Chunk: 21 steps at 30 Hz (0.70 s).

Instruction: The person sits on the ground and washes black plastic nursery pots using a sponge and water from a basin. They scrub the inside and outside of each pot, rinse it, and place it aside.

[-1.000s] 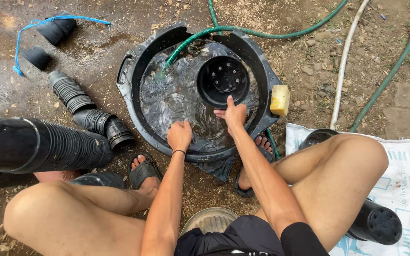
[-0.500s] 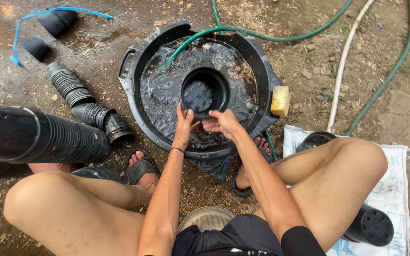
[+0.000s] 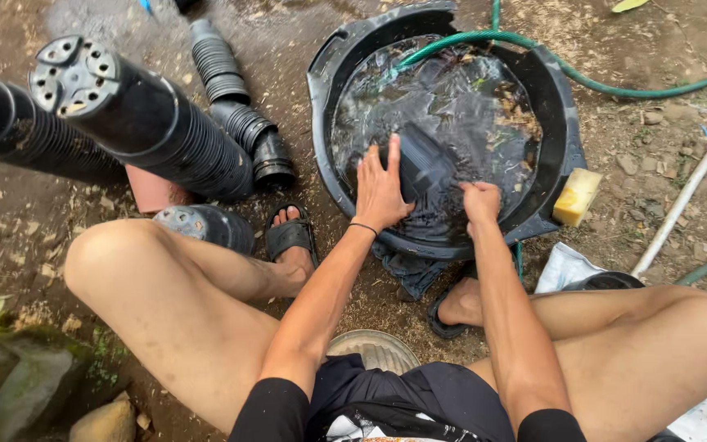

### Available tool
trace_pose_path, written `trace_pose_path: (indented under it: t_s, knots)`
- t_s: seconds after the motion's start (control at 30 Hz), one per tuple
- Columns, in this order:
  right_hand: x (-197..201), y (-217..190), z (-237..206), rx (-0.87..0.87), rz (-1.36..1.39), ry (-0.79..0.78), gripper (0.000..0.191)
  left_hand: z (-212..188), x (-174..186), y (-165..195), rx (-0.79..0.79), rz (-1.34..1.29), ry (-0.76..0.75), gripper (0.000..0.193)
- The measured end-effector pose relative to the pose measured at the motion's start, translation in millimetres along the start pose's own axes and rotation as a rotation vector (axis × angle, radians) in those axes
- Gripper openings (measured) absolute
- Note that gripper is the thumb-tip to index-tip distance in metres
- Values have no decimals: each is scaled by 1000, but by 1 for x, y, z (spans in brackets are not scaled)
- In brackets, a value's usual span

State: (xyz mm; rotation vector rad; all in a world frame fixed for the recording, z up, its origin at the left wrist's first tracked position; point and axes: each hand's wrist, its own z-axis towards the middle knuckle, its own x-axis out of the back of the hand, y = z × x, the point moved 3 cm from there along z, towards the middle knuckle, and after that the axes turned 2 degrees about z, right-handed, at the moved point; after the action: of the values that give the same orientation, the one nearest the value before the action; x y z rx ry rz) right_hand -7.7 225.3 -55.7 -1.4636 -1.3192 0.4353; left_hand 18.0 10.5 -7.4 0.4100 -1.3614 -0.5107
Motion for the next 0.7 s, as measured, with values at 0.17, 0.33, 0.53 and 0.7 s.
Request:
trace_pose_path:
  t_s: [0.17,0.33,0.53,0.7]
  knots:
    - [-21,2,-18,159,-275,11,37,-5,-16,-3,-45,95,-264,139]
    - [-44,0,-33,5,133,-249,49,-17,-7,-26,-149,-174,270,122]
    - [-43,-6,-52,378,-160,-212,44,-30,2,-34,-192,-186,251,121]
    - [-30,-2,-52,155,50,-226,44,-27,9,-31,-187,-19,155,125]
